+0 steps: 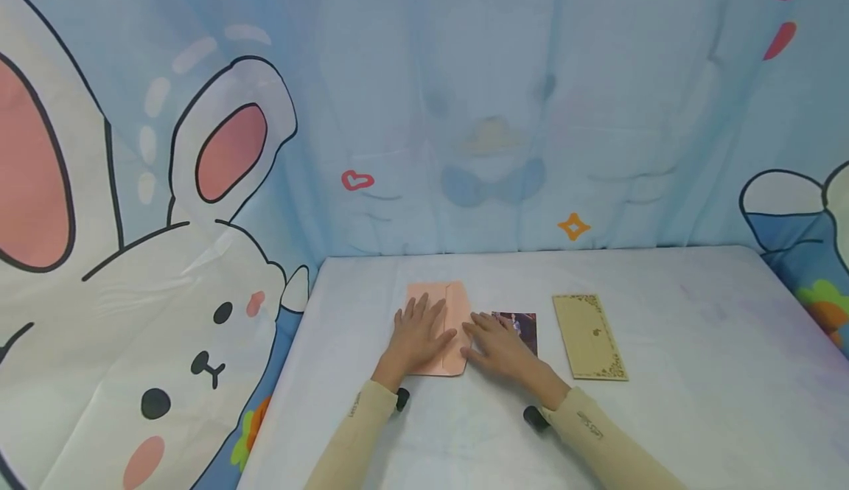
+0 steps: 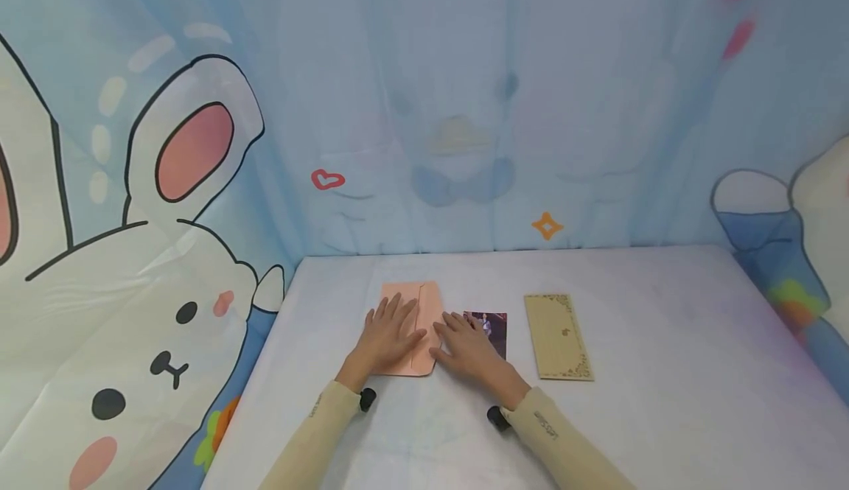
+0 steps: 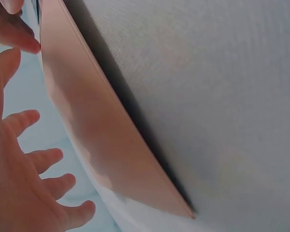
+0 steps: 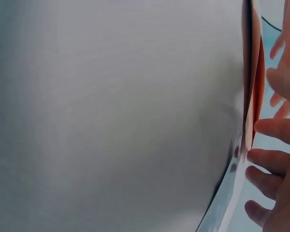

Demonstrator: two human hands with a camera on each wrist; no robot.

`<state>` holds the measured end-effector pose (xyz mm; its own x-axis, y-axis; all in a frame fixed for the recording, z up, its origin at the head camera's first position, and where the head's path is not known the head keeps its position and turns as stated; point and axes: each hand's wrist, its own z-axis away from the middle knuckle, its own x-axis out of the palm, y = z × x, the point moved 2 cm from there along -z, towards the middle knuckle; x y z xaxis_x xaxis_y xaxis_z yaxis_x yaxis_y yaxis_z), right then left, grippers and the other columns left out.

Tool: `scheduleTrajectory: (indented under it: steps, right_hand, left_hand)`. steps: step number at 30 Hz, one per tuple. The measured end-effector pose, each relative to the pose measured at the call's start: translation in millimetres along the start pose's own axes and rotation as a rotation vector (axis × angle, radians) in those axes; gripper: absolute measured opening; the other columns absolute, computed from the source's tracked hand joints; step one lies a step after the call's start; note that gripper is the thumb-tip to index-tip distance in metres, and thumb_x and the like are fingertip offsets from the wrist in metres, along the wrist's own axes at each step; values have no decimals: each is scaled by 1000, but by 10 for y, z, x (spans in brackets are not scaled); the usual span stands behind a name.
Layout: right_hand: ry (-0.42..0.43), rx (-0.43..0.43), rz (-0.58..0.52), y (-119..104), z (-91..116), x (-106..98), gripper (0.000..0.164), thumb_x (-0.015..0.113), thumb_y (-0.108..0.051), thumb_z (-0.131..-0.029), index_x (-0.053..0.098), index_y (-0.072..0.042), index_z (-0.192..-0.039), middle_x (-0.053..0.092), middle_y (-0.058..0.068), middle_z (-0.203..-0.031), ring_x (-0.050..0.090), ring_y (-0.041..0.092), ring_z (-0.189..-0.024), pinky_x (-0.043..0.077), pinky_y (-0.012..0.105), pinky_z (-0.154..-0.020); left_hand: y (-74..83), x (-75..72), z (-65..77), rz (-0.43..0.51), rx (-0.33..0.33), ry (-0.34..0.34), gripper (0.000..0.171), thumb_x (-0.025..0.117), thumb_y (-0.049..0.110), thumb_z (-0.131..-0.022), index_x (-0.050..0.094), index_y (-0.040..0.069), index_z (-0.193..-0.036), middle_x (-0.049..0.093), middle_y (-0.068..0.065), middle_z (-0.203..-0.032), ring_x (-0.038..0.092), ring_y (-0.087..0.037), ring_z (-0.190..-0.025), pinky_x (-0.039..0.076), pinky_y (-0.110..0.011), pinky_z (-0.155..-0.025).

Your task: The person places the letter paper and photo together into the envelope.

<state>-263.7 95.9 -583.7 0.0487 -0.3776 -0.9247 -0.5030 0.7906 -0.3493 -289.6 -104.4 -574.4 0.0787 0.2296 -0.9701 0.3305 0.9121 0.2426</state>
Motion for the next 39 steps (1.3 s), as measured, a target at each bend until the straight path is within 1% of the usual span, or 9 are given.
scheduleTrajectory:
  steps: [6,13,17,20,24,28,34,37,39]
  right_hand:
    - [-11,-8,29,-64,7,2,50,66,-36,-97,62,-2,-133,51,25,-148,46,44,-139,30,68,-112]
    - [-67,14,52,-90,3,8,54,69,-35,-95,59,0,-136,47,25,-151,43,45,-141,30,68,-112]
    - [-80,18,51,-97,0,3,56,69,-33,-95,57,1,-137,46,24,-152,42,45,-142,30,67,-113]
    - [-85,19,42,-102,-2,2,57,69,-32,-95,56,3,-138,47,24,-151,42,46,-141,29,67,-113]
    - [-95,16,42,-99,-8,4,58,68,-33,-96,54,3,-139,47,24,-151,42,46,-141,30,67,-113]
    - [-102,20,54,-75,-22,10,59,66,-34,-97,53,2,-141,46,23,-153,42,44,-142,30,66,-113]
    - [-97,19,62,-59,-35,-3,59,66,-35,-97,53,1,-142,46,22,-153,42,44,-142,31,66,-113]
    - [-101,15,63,-66,-38,-9,59,66,-35,-97,53,1,-142,47,22,-153,43,44,-141,31,66,-113]
    - [-102,16,68,-68,-41,-8,59,66,-36,-97,53,1,-141,47,22,-153,43,44,-141,32,66,-112]
  left_hand:
    - [31,-12,14,-9,7,-30,68,41,63,-101,30,28,-158,21,-13,-168,19,-41,-154,22,-66,-118]
    - [48,6,23,-35,33,-39,67,42,61,-101,30,29,-159,22,-13,-167,20,-41,-154,23,-64,-119]
    - [60,8,21,-38,70,-37,64,44,58,-102,31,30,-158,24,-14,-167,21,-40,-154,23,-62,-119]
    - [58,21,9,-61,87,-49,60,44,54,-103,32,32,-158,24,-13,-167,21,-39,-154,25,-61,-119]
    - [37,27,-6,-78,78,-74,55,44,45,-105,33,33,-157,23,-11,-167,21,-38,-154,26,-60,-119]
    - [17,18,-23,-72,63,-92,53,43,41,-105,34,33,-157,22,-11,-168,19,-38,-155,26,-60,-119]
    - [5,12,-57,-52,34,-120,53,38,41,-105,34,32,-157,16,-11,-169,13,-39,-156,22,-61,-120]
    - [-11,7,-68,-36,20,-126,53,37,42,-104,36,31,-156,14,-12,-169,12,-40,-156,22,-62,-120]
    - [-27,2,-74,-30,24,-122,52,38,43,-104,39,29,-154,14,-13,-169,13,-41,-155,23,-62,-120]
